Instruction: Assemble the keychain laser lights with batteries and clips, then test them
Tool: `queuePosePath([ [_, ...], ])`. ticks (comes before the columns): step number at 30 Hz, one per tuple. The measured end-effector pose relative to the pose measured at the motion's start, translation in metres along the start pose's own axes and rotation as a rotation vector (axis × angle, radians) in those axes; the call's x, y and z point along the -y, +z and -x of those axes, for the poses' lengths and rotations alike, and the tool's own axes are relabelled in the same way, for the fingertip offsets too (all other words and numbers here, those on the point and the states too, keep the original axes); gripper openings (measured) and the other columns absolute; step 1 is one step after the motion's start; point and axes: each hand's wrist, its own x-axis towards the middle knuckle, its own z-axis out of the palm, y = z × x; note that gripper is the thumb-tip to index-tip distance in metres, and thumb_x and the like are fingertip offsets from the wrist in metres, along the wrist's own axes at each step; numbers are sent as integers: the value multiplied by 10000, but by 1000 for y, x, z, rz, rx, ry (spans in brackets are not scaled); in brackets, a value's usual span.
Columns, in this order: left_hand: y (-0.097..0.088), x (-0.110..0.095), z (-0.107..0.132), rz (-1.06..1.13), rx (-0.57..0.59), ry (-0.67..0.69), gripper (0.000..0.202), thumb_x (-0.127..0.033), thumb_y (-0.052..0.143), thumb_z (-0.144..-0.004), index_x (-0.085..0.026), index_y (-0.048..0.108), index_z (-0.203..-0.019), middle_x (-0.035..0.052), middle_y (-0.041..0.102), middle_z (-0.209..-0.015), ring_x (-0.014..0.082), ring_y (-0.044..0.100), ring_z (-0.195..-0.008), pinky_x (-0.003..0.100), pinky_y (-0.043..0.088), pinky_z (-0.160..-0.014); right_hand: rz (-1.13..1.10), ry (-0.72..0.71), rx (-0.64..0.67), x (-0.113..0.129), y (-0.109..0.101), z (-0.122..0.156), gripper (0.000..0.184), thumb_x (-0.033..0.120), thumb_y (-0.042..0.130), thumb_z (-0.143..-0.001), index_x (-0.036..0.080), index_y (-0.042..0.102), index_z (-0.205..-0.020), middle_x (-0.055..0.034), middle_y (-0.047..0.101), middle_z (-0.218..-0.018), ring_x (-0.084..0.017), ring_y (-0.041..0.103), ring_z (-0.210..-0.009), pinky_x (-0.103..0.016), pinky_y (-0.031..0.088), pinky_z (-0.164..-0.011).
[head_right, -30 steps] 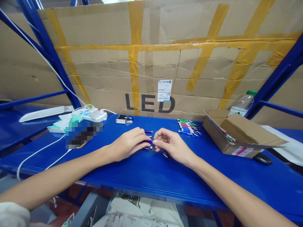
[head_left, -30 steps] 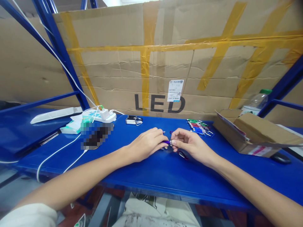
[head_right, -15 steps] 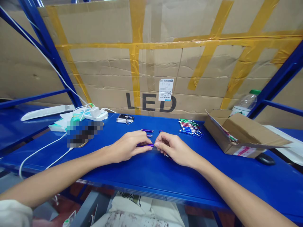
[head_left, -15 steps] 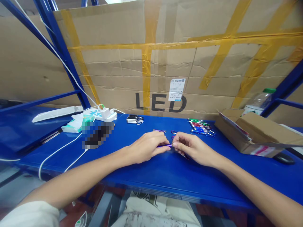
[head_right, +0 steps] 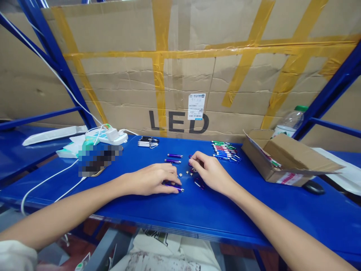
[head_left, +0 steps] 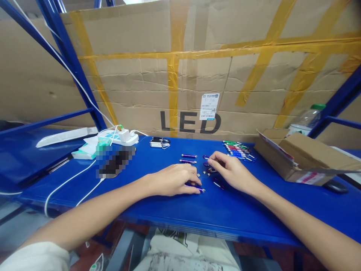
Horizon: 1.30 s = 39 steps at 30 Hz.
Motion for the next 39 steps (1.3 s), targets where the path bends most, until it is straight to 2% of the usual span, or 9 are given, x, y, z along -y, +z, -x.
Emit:
queuePosePath([
  [6, -3, 9, -1, 125, -82, -57, 289, -449, 735, -995, -197, 792, -1124, 37, 752, -956, 210, 699, -958, 306, 503, -904, 45, 23, -118, -4, -3, -4, 331, 534, 513, -1028, 238, 610, -915, 0, 636, -765, -202, 570, -697, -333, 424, -659],
  [8, -3, 17, -1, 117, -155, -88, 245, -399, 661, -1053, -205, 786, -1136, 49, 753, -1035, 207, 683, -994, 314, 499, -935, 56, 30, -145, -6, -3, -4, 326, 526, 514, -1028, 236, 613, -917, -2, 638, -772, -200, 569, -701, -333, 426, -663],
  [11, -1, 30, -1, -81, -259, -199, 322, -342, 495, -1128, -202, 738, -1285, 96, 701, -1223, 245, 616, -1111, 379, 484, -1011, 69, 42, -161, -9, -3, -5, 316, 514, 509, -1029, 236, 615, -926, -4, 643, -771, -202, 570, -704, -337, 425, -666],
  [14, 2, 41, -2, -237, -196, -268, 348, -319, 489, -1124, -175, 720, -1340, 119, 681, -1281, 267, 590, -1081, 417, 484, -1001, 90, 50, -154, -11, -2, -6, 301, 496, 501, -1032, 236, 611, -928, -11, 664, -786, -206, 574, -711, -343, 424, -675],
  [18, 4, 48, -4, -262, -140, -296, 285, -335, 576, -1089, -177, 758, -1241, 100, 725, -1166, 275, 587, -1036, 413, 479, -954, 148, 0, -84, -11, -1, -8, 283, 454, 506, -1042, 234, 640, -924, -35, 713, -841, -225, 605, -773, -368, 440, -742],
  [22, 7, 50, -5, -195, -204, -310, 237, -339, 603, -1080, -180, 765, -1149, 88, 747, -1106, 260, 595, -1012, 403, 481, -945, 215, -208, 76, -3, -1, -4, 288, 438, 543, -1061, 241, 705, -928, -56, 729, -919, -247, 614, -890, -409, 448, -870],
  [25, 9, 50, -5, -81, -307, -322, 216, -342, 608, -1079, -189, 744, -1146, 73, 755, -1125, 241, 606, -1020, 385, 488, -955, 186, -279, 184, 3, 0, 0, 290, 450, 542, -1080, 252, 718, -963, -62, 741, -969, -258, 617, -963, -412, 454, -899],
  [31, 6, 35, -6, 4, -357, -236, 197, -330, 612, -1081, -203, 705, -1198, 57, 749, -1135, 230, 615, -1023, 386, 470, -975, -10, -115, 45, 5, 6, 1, 292, 517, 535, -1077, 247, 637, -1028, -31, 709, -896, -223, 628, -827, -350, 480, -749],
  [39, 8, 24, -9, -7, -372, -167, 230, -327, 571, -1099, -193, 699, -1235, 84, 718, -1172, 238, 603, -1068, 376, 468, -991, -127, -84, 63, 2, 7, -1, 338, 532, 517, -1083, 236, 585, -934, 17, 604, -812, -181, 560, -753, -314, 448, -713],
])
